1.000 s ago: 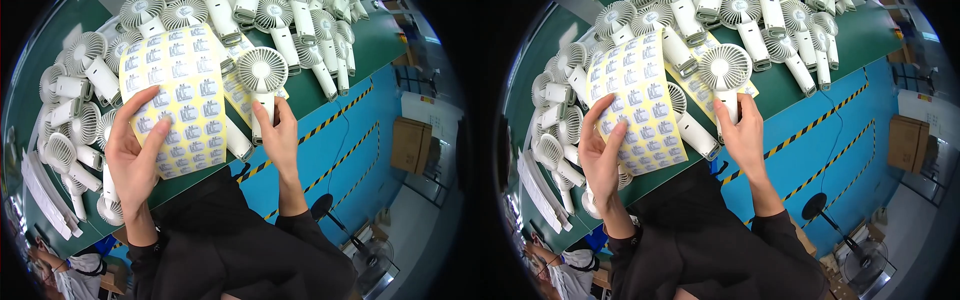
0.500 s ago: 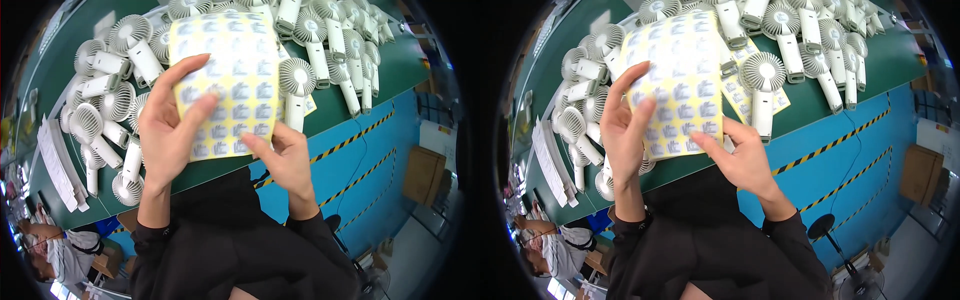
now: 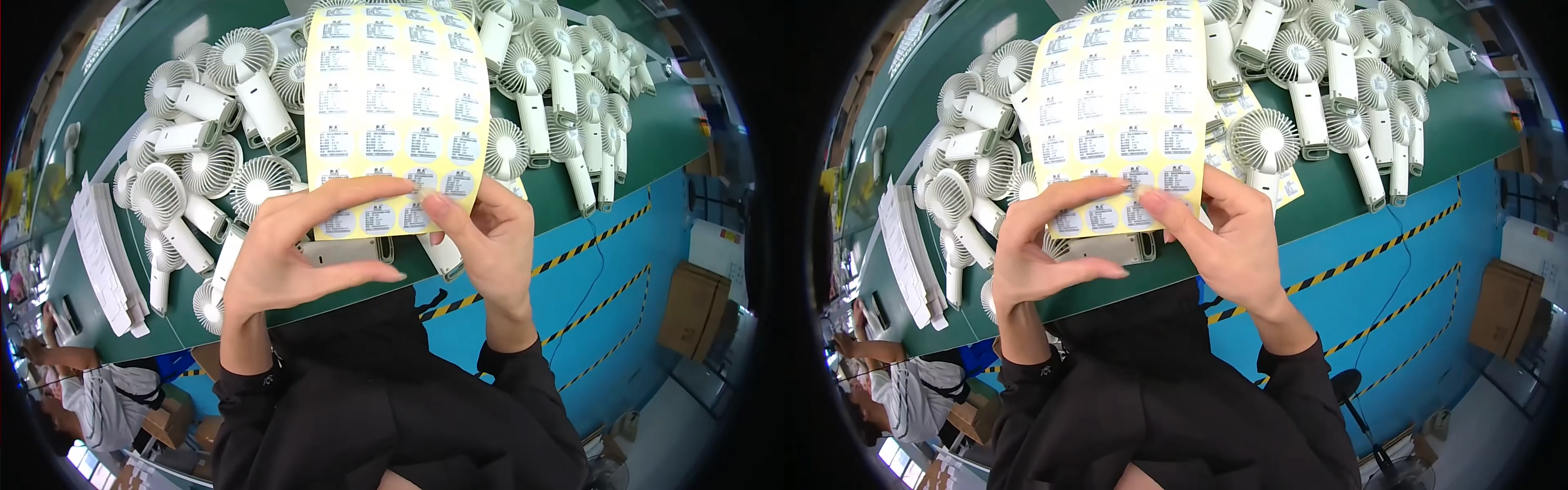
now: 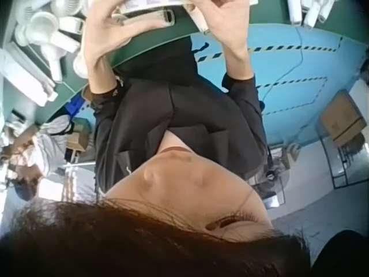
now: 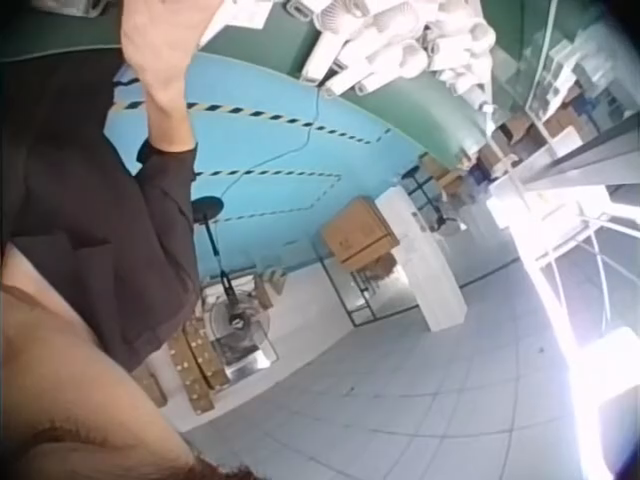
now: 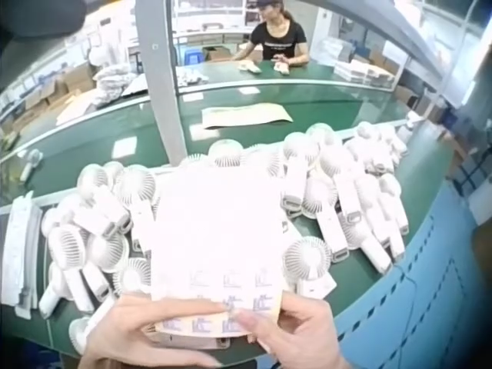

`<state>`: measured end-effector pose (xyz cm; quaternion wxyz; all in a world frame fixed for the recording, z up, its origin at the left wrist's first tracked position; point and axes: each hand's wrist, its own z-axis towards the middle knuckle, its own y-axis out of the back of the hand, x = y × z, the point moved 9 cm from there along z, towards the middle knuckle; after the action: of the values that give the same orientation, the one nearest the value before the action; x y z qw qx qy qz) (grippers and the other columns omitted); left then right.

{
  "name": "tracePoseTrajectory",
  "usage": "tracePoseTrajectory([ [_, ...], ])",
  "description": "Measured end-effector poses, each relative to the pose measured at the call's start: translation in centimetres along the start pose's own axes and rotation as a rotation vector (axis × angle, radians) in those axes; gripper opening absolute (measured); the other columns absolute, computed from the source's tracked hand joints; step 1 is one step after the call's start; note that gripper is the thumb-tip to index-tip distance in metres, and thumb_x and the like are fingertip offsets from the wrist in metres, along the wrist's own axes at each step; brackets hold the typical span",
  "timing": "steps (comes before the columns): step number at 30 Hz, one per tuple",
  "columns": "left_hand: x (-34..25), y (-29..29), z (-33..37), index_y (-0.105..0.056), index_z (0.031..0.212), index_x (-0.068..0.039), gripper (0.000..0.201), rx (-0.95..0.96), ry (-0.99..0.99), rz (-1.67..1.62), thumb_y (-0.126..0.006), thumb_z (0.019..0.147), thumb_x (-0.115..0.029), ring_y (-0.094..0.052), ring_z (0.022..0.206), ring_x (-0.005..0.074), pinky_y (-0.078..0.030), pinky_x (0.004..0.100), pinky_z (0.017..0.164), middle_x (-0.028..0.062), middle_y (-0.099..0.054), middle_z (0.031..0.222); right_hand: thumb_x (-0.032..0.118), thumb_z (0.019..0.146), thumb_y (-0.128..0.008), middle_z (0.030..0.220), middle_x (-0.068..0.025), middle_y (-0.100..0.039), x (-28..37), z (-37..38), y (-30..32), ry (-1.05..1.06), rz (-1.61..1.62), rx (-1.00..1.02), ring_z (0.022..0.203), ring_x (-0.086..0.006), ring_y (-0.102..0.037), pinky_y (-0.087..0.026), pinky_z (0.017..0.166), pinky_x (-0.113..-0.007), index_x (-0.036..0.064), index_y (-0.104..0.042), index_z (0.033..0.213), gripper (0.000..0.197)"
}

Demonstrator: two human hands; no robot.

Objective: Applying labels to the back of portable handheld fans and placing them into cardboard boxes on an assembly line.

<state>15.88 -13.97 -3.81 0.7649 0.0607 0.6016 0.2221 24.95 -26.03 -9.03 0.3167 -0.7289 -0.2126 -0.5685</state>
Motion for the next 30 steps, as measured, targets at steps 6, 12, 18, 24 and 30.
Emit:
tracePoseTrajectory([
  [6, 2.1, -0.4, -0.3, -0.068, 0.111, -0.003, 0.034, -0.108, 0.116, -0.049, -0.073, 0.078, 0.002, -0.071, 0.09, 0.0178, -0.054, 0.0254, 0.078, 0.01, -0.071, 0.104, 0.003, 0.076, -0.077, 0.11, -0.0109, -0.06, 4.9, -1.2, 1.4, 0.591, -0.64, -0.268, 0.094, -0.0175, -0.059, -0.05, 0.072, -0.031, -0.0024, -0.065, 0.108, 0.034],
  [12, 3.2, -0.9, -0.8, -0.068, 0.106, 0.0, 0.027, -0.132, 0.197, -0.137, -0.072, 0.079, 0.004, -0.069, 0.089, 0.0129, -0.052, 0.0237, 0.078, 0.008, -0.072, 0.101, 0.009, 0.064, -0.085, 0.108, -0.0078, -0.058, 4.6, -2.5, -0.9, 0.887, -1.004, -0.097, 0.094, -0.024, -0.054, -0.045, 0.076, -0.034, 0.0092, -0.07, 0.105, 0.044],
  [18, 4.4, -1.1, -1.5, -0.068, 0.105, 0.002, 0.028, -0.19, 0.323, -0.161, -0.072, 0.078, 0.006, -0.066, 0.088, 0.0117, -0.05, 0.0226, 0.08, 0.0086, -0.072, 0.099, 0.015, 0.063, -0.083, 0.102, 0.0044, -0.061, 3.8, -5.1, -2.0, 1.209, -1.227, -0.206, 0.09, -0.0153, -0.05, -0.04, 0.077, -0.029, 0.0177, -0.074, 0.098, 0.036],
  [24, 5.3, -0.2, -2.3, -0.065, 0.115, 0.001, 0.04, -0.222, 0.41, -0.062, -0.074, 0.076, 0.004, -0.062, 0.095, 0.0118, -0.046, 0.0233, 0.086, 0.0096, -0.069, 0.107, -0.005, 0.075, -0.071, 0.098, -0.0064, -0.062, 4.7, -1.0, 4.6, 0.795, -0.77, -0.165, 0.081, -0.0159, -0.056, -0.045, 0.073, -0.027, 0.0038, -0.069, 0.092, 0.019],
  [30, 4.7, 1.8, -3.3, -0.063, 0.118, 0.003, 0.037, -0.353, 0.379, 0.048, -0.068, 0.081, 0.007, -0.06, 0.087, 0.0103, -0.046, 0.0199, 0.076, 0.0104, -0.065, 0.108, 0.002, 0.085, -0.068, 0.095, -0.0054, -0.061, 1.6, 4.2, 12.7, 0.329, -0.764, -0.161, 0.08, -0.0095, -0.052, -0.044, 0.074, -0.024, -0.0001, -0.066, 0.092, 0.007],
])
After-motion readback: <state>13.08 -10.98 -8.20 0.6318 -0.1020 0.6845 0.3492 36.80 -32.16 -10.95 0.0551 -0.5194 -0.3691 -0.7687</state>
